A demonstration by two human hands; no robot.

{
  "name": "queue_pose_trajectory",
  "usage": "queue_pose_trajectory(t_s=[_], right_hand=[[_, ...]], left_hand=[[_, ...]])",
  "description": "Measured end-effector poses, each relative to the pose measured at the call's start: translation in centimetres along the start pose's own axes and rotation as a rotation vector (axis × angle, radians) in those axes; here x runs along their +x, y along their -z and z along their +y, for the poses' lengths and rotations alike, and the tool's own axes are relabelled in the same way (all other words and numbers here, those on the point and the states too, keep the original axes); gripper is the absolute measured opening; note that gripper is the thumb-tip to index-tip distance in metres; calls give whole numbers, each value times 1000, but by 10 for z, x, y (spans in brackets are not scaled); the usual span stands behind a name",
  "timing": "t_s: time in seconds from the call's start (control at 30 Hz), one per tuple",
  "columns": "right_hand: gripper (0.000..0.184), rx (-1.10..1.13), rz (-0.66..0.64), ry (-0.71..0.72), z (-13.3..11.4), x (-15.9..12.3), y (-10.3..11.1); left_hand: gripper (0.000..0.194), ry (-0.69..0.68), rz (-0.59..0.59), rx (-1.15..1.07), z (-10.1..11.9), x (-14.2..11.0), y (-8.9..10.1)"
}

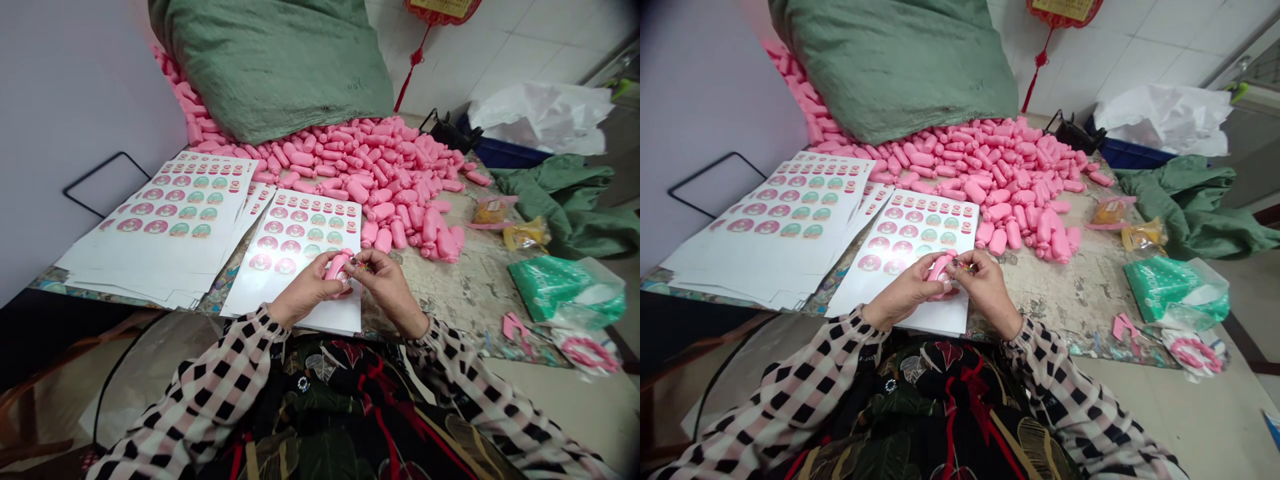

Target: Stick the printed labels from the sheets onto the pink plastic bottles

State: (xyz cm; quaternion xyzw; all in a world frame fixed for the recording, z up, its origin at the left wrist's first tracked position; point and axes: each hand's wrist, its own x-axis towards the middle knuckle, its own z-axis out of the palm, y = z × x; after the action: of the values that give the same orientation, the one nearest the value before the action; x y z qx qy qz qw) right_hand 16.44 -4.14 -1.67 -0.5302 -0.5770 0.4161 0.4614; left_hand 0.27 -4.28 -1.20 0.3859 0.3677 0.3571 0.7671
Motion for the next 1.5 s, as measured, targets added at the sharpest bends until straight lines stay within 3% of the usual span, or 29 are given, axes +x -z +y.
queue_pose_trajectory(t_s=[0.2, 0.4, 0.53, 0.67, 0.87, 1.07, 1.23, 1.5], right_hand=[[18, -77, -3, 41, 0, -2, -1], [16, -348, 119, 217, 3, -7, -6], [17, -396, 126, 220, 5, -7, -9], [15, -235, 126, 136, 8, -8, -10], [47, 57, 68, -86, 7, -12, -17], [31, 291, 53, -127, 8, -9, -18], [37, 299, -40, -171, 6, -15, -15], [34, 345, -102, -113, 8, -16, -17]], left_hand=[[60, 10, 1, 33, 0, 0, -2], [51, 10, -55, -2, -6, 3, -1], [47, 17, -53, -30, -10, 4, 0], [47, 75, -47, -114, -8, 2, 0], [48, 31, -61, -113, -5, -2, -7], [50, 25, -55, -35, -4, -4, -9], [40, 37, -90, -98, -2, -7, -8], [39, -35, 11, -67, -7, -5, -9]])
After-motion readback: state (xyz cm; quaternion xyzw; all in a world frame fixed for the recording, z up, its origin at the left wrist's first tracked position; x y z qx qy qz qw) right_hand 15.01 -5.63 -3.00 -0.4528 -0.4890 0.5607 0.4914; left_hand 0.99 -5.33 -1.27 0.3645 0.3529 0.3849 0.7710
